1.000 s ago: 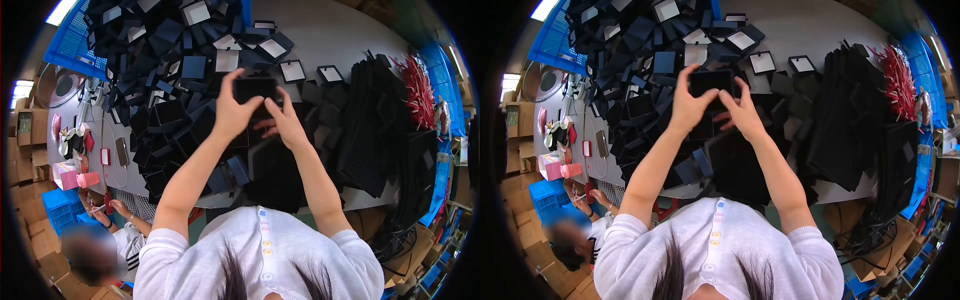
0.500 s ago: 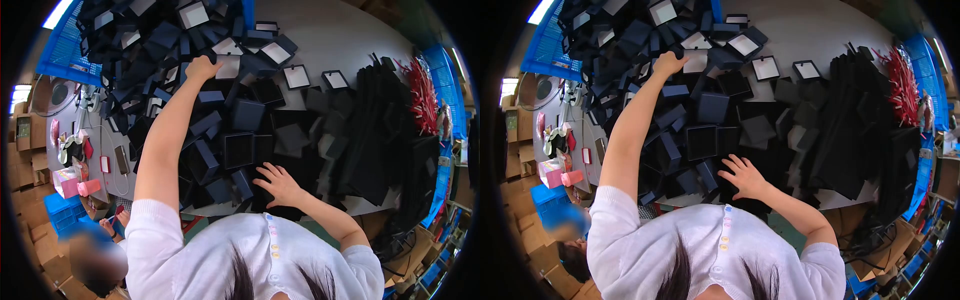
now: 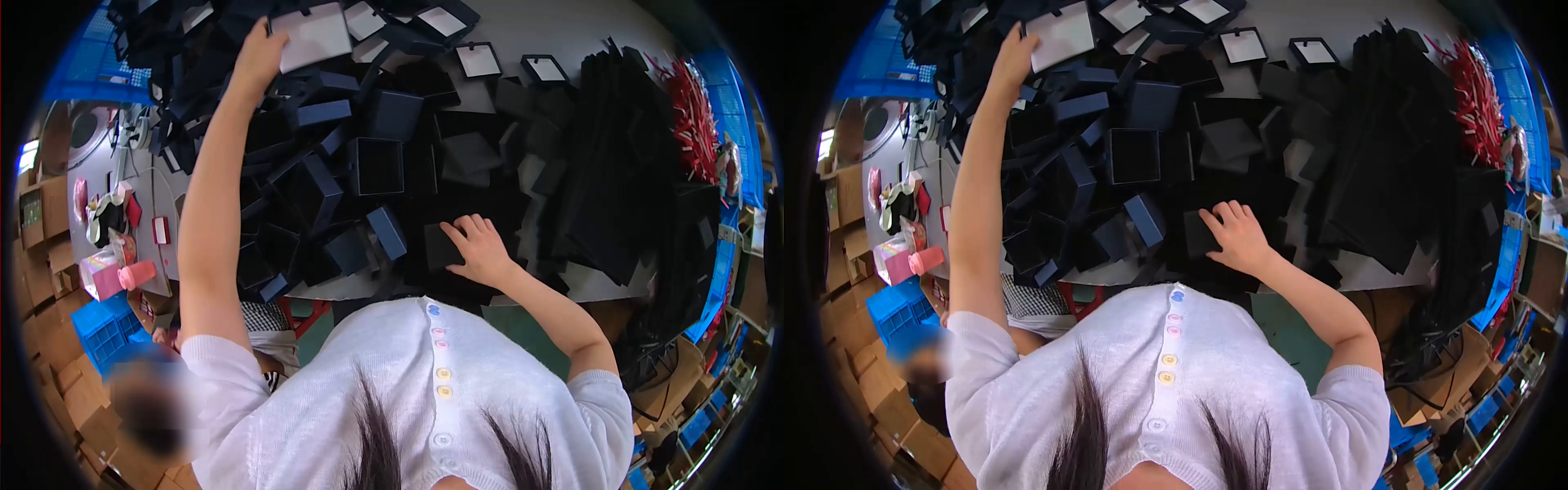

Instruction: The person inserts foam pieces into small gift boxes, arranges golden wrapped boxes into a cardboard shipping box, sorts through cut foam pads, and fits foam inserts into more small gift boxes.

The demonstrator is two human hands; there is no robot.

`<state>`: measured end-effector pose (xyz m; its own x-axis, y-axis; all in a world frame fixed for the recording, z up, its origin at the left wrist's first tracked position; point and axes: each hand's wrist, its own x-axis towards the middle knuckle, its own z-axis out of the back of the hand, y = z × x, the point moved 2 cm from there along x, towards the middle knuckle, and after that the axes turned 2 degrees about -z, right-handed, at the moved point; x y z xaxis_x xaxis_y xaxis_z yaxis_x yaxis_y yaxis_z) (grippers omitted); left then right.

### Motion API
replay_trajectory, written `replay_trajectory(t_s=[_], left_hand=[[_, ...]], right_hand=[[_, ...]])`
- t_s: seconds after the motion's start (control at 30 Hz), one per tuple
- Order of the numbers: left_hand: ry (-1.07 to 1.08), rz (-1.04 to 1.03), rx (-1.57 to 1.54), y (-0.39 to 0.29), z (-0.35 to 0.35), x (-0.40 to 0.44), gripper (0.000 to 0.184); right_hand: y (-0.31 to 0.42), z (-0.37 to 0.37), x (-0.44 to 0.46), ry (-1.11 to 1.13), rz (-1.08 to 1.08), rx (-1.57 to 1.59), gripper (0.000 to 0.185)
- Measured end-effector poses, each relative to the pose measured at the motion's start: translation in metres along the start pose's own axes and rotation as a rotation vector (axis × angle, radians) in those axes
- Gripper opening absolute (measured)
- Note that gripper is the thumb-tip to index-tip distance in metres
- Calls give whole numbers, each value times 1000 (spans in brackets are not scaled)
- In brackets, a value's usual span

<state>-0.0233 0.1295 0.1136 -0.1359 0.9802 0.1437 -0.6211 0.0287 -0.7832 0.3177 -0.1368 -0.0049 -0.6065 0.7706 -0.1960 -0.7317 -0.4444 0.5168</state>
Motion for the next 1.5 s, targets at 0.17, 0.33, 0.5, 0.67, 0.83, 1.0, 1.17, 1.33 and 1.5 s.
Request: replay_trajectory(t_s=[0.17,0.33,0.5,0.67,0.83,1.0,1.17,1.33,1.5], left_hand=[[129,100,-433,-34,8,-104,52],[254,-160,-164,-49,-39,-173,47],[374,-65,-471,-86,-85,-209,40],[365,78,-507,-99,-88,-221,33],[243,293,-764,-76,-59,-209,32],[-74,422,-951,-19,32,-188,52],[-215,282,-382,20,72,-177,88],[-445,-66,431,13,90,-155,81],[-89,-399,-34,-51,-28,-77,30]], right_hand=[[-7,24,6,-469,-10,116,36],[18,106,18,-755,-143,918,20],[31,115,51,-597,-14,577,28],[23,106,70,-606,19,707,39],[50,94,81,-767,30,1091,39],[90,19,53,-448,378,206,38],[97,-23,64,-223,548,-272,35],[49,6,58,-217,346,-140,30],[38,-8,57,66,455,-369,48]])
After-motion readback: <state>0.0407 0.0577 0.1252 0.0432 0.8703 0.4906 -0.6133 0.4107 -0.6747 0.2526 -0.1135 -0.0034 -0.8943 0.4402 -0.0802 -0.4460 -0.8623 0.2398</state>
